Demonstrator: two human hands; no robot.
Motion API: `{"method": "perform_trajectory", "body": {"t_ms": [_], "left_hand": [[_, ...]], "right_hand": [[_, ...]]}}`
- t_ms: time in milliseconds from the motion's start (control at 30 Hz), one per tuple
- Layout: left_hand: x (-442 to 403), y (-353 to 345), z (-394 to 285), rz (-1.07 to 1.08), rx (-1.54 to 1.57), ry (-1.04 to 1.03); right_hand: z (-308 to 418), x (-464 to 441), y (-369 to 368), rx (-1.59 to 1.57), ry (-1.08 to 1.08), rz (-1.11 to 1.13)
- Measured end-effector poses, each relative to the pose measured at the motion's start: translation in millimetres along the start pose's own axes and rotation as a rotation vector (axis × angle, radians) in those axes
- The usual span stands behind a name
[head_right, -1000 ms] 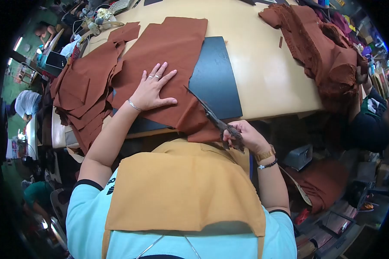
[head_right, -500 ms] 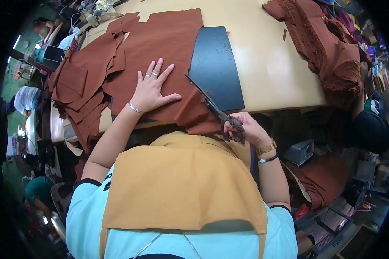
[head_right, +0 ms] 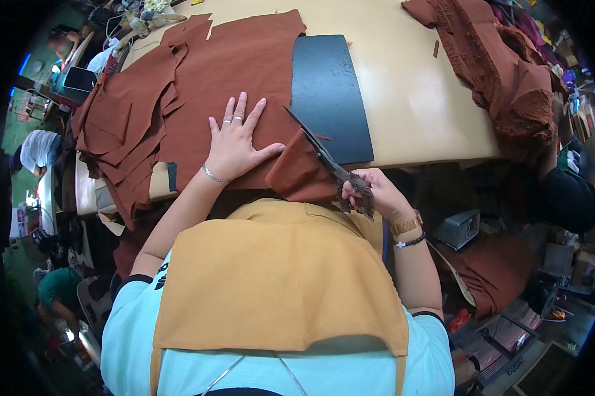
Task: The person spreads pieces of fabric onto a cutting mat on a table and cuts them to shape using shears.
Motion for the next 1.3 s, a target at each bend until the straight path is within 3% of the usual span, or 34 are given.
{"method": "perform_trajectory", "body": {"t_ms": [200,400,1300], "left_hand": [[0,1,-2,0.076,0.016,0.052],[-42,-1,39,0.006,-0.006,-0.250],[-11,-2,-5,-0.031,0.022,-0.062]], "right_hand": [[-1,9,-6,0.016,0.028,-0.023],[3,1,-10,-0.036,0.018,-0.009],[-10,5,-18,-0.021,0.063,-0.112]]}}
Point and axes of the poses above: each hand's wrist, its own x-axis away from the middle knuckle, its own y-axis out of the back of the hand, z = x × y, the point moved 3 cm from there along -x, towards the middle knuckle, and after that the axes turned 9 degrees about -x, right-handed, at the moved point
